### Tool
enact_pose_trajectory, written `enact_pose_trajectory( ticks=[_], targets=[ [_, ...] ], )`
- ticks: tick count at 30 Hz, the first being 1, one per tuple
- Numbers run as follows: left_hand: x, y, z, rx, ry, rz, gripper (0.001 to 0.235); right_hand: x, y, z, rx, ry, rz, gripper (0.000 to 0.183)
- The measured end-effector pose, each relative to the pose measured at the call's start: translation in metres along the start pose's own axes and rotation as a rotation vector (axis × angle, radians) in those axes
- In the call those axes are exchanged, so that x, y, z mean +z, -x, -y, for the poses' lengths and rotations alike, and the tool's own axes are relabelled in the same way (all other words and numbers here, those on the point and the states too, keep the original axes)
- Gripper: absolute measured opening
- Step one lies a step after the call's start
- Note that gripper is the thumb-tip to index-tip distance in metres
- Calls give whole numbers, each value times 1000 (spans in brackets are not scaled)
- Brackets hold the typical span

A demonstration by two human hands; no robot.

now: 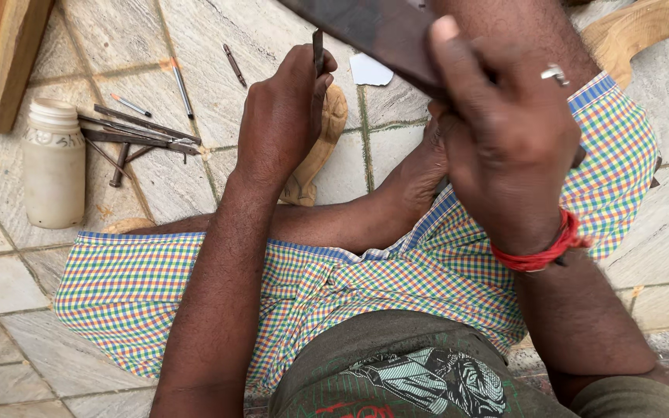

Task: The person sketches a design onto a wooden piece using a pencil, then uses a chisel and mallet to carve the wood. They repeatedly strike the chisel to remove material and refine the shape of the wooden object.

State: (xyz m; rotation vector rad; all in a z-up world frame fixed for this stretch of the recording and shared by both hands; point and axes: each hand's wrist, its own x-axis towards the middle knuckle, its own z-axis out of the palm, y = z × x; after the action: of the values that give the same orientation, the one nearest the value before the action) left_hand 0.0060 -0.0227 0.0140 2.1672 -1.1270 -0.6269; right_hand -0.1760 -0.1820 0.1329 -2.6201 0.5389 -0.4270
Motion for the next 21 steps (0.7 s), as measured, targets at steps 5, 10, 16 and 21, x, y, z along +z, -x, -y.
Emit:
enact_pose_trajectory(
  ticks=[5, 10, 16, 21],
  targets=[
    [1, -3, -2, 19, -28, -19, 13, -3, -1, 1, -6, 94, 33, 55],
    [-2, -4, -5, 19, -48, -2, 13, -3, -1, -1, 21, 76, 44, 53],
    [-4, -11, -13, 36, -41, 4, 12, 3, 5, -10, 134, -237, 50, 63],
    [7, -28, 14, -33, -103, -318, 13, 31, 15, -25, 655, -980, 103, 64]
  ],
)
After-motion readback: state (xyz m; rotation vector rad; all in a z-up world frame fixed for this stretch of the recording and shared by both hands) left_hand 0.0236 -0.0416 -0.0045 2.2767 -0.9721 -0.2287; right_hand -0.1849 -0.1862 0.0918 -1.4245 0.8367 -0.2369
